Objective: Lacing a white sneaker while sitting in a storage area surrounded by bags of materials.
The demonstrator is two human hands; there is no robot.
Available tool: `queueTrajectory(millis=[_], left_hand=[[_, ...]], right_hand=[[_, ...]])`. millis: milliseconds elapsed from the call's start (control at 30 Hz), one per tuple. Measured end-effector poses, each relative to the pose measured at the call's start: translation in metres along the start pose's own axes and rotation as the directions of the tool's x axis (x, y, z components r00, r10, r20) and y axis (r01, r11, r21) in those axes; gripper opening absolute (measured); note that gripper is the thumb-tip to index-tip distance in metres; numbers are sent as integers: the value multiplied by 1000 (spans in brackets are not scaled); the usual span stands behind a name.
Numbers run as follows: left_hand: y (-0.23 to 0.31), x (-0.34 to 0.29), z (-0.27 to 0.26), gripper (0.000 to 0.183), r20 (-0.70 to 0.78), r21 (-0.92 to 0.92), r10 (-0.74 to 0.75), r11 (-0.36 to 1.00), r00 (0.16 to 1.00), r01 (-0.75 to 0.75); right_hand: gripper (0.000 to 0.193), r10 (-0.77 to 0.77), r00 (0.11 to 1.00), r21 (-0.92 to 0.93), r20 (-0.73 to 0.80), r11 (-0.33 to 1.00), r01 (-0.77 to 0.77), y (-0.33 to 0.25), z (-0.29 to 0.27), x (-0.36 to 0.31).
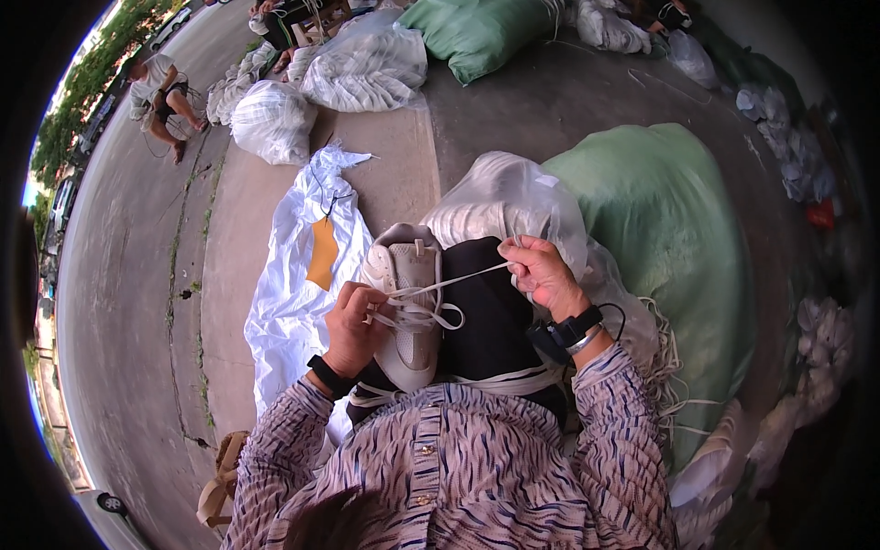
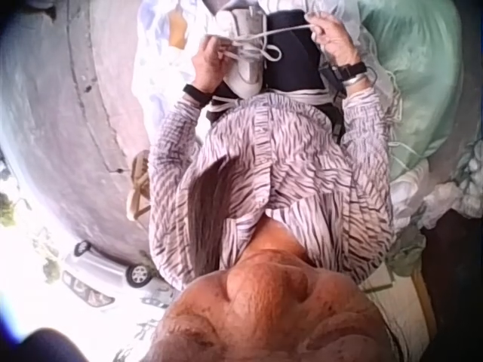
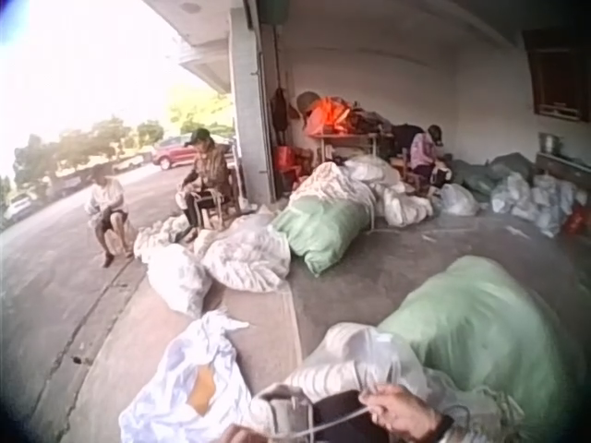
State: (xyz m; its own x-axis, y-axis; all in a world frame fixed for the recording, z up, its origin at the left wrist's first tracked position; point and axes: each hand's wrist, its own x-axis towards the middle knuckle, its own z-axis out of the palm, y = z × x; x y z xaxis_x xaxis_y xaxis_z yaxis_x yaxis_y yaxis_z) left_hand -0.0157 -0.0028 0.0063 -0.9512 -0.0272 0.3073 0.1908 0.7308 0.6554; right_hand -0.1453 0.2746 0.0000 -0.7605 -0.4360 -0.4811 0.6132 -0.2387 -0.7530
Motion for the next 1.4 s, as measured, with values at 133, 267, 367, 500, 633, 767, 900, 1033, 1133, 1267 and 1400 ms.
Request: queueTrajectory(millis=[133, 267, 367, 500, 633, 767, 900, 1033, 1133, 1267, 1400], left_hand=[[-7, -13, -4, 27, -68, 28, 69, 997, 995, -67], [-12, -19, -6, 21, 46, -316, -380, 872, 924, 374], [-11, -19, -5, 19, 125, -278, -326, 895, 937, 348], [-8, -14, -8, 17, 172, -334, -373, 848, 911, 411], [-4, -15, -13, 17, 86, -120, -265, 954, 960, 274], [-2, -18, -16, 12, 31, -264, -249, 932, 968, 248], [7, -11, -23, 10, 123, -709, -260, 652, 958, 268], [14, 11, -44, 12, 256, -874, -393, 295, 883, 385], [13, 27, -59, 10, 227, -937, -458, 137, 859, 320], [7, 40, -81, 9, 132, -969, -485, 119, 864, 215], [-3, 48, -111, 9, 69, -992, -455, 60, 888, 107]], right_hand=[[10, -24, 986, 114, -165, 993, 43, 6, -28, 2], [21, -251, 882, -306, -400, 943, 129, 2, -22, -15], [24, -583, 799, -621, -145, 682, 385, 5, 9, -40], [13, -493, 680, -669, 543, 236, 705, 33, 65, -55], [9, -380, 817, -865, 434, 79, 496, 45, 87, -45], [10, -304, 832, -880, 465, -55, 472, 41, 85, -43], [15, -506, 686, -826, 523, -104, 553, 34, 84, -46], [21, -623, 505, -757, 598, -232, 611, 30, 88, -41], [16, -672, 447, -763, 590, -285, 580, 35, 90, -36], [9, -512, 587, -779, 627, -414, 470, 46, 90, -34], [8, -467, 586, -749, 662, -393, 533, 52, 87, -37]])
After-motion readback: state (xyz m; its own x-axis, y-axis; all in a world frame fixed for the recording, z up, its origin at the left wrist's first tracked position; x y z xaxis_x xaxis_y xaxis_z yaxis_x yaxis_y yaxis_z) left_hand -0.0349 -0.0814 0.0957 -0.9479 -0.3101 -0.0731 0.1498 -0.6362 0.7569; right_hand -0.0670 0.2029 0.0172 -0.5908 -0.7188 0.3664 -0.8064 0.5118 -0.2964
